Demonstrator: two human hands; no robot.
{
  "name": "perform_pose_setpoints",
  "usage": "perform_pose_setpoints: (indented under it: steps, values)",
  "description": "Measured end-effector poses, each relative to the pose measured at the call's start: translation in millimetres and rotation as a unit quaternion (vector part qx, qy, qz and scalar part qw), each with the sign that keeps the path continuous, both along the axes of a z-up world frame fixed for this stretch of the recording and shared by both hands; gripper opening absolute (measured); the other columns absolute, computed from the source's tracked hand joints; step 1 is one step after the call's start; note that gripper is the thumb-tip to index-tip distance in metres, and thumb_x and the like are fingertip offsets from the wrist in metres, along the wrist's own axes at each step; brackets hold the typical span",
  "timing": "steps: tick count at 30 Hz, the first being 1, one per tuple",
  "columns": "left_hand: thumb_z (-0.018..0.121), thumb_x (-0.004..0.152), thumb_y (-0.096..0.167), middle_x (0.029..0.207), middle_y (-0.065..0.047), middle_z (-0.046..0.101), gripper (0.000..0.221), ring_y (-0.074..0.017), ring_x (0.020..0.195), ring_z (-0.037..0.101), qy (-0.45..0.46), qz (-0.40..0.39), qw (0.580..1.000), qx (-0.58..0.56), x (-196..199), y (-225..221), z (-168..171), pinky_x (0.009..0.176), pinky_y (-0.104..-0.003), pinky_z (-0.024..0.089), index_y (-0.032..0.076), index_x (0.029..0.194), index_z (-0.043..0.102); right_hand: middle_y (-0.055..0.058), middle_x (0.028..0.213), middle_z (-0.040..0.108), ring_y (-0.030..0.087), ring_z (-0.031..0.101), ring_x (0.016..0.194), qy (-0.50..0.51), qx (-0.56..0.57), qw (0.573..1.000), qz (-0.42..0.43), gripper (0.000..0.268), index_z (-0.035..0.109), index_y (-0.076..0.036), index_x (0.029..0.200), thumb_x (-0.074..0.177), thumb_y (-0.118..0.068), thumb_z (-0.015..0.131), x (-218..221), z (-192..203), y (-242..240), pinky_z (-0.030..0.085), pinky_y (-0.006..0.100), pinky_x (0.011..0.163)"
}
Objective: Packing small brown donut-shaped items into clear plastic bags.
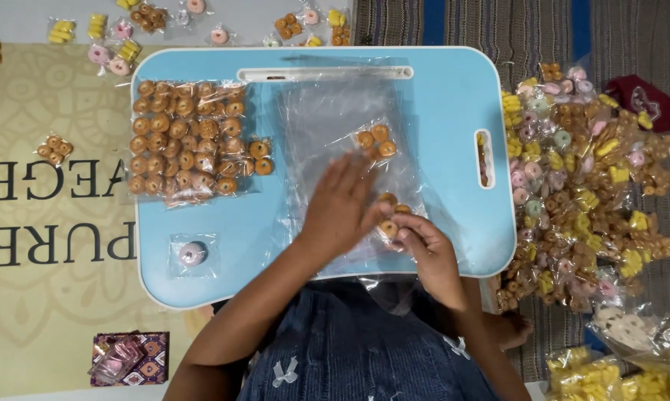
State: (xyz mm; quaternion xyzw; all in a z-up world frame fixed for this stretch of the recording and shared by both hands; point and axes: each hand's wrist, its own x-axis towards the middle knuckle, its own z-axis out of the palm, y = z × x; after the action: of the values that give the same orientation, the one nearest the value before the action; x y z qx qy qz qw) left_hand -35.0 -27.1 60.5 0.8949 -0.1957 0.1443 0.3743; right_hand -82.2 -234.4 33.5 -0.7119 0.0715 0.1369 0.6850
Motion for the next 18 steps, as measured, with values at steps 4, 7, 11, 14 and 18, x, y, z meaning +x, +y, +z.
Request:
perform_pose_setpoints:
  steps: [4, 7, 11, 14, 18]
  values:
    - [0.032, 0.105, 0.061, 0.154, -0.025, 0.047, 0.080, -0.0424, 0.148, 0.037, 0.100, 0.028, 0.985, 0.135, 25, 31, -25, 0.125, -0.053, 0.018, -0.003, 0.152, 0.043, 0.013, 0.099, 0.067, 0.024, 0.072, 0.088, 0.035, 0.076, 0.994, -0.076, 0.037, 0.059, 0.002, 0.135, 0.098, 0.001, 0.059, 6, 10, 15, 0.067, 0.040, 0.079]
    - [0.028, 0.105, 0.063, 0.155, -0.025, 0.046, 0.082, -0.0409, 0.149, 0.035, 0.100, 0.017, 0.988, 0.117, 21, 29, -23, 0.126, -0.053, 0.017, -0.001, 0.154, 0.040, 0.010, 0.093, 0.062, 0.021, 0.072, 0.085, 0.033, 0.173, 0.982, -0.073, 0.051, 0.042, -0.006, 0.144, 0.096, 0.003, 0.059, 15, 2, 22, 0.068, 0.039, 0.077]
    - [0.027, 0.103, 0.067, 0.152, -0.021, 0.049, 0.084, -0.0360, 0.148, 0.037, 0.065, 0.020, 0.992, 0.108, 21, 27, -38, 0.126, -0.050, 0.019, 0.002, 0.155, 0.038, 0.010, 0.109, 0.059, 0.022, 0.072, 0.095, 0.081, 0.181, 0.976, -0.085, 0.038, 0.051, -0.001, 0.135, 0.097, 0.000, 0.058, 33, -22, 22, 0.067, 0.044, 0.087]
    - [0.024, 0.103, 0.068, 0.153, -0.020, 0.048, 0.085, -0.0350, 0.149, 0.037, 0.056, 0.021, 0.992, 0.109, 21, 29, -39, 0.126, -0.049, 0.018, 0.004, 0.157, 0.035, 0.010, 0.118, 0.058, 0.024, 0.071, 0.102, 0.065, 0.128, 0.989, -0.038, 0.034, 0.056, -0.002, 0.135, 0.102, -0.005, 0.053, 47, -40, 20, 0.067, 0.045, 0.086]
    - [0.019, 0.101, 0.071, 0.152, -0.023, 0.049, 0.092, -0.0364, 0.148, 0.037, 0.062, 0.012, 0.993, 0.104, 22, 30, -41, 0.126, -0.050, 0.018, 0.002, 0.160, 0.028, 0.012, 0.126, 0.061, 0.031, 0.073, 0.100, 0.021, 0.063, 0.998, 0.003, 0.034, 0.060, -0.002, 0.137, 0.105, -0.003, 0.047, 67, -20, 36, 0.067, 0.051, 0.076]
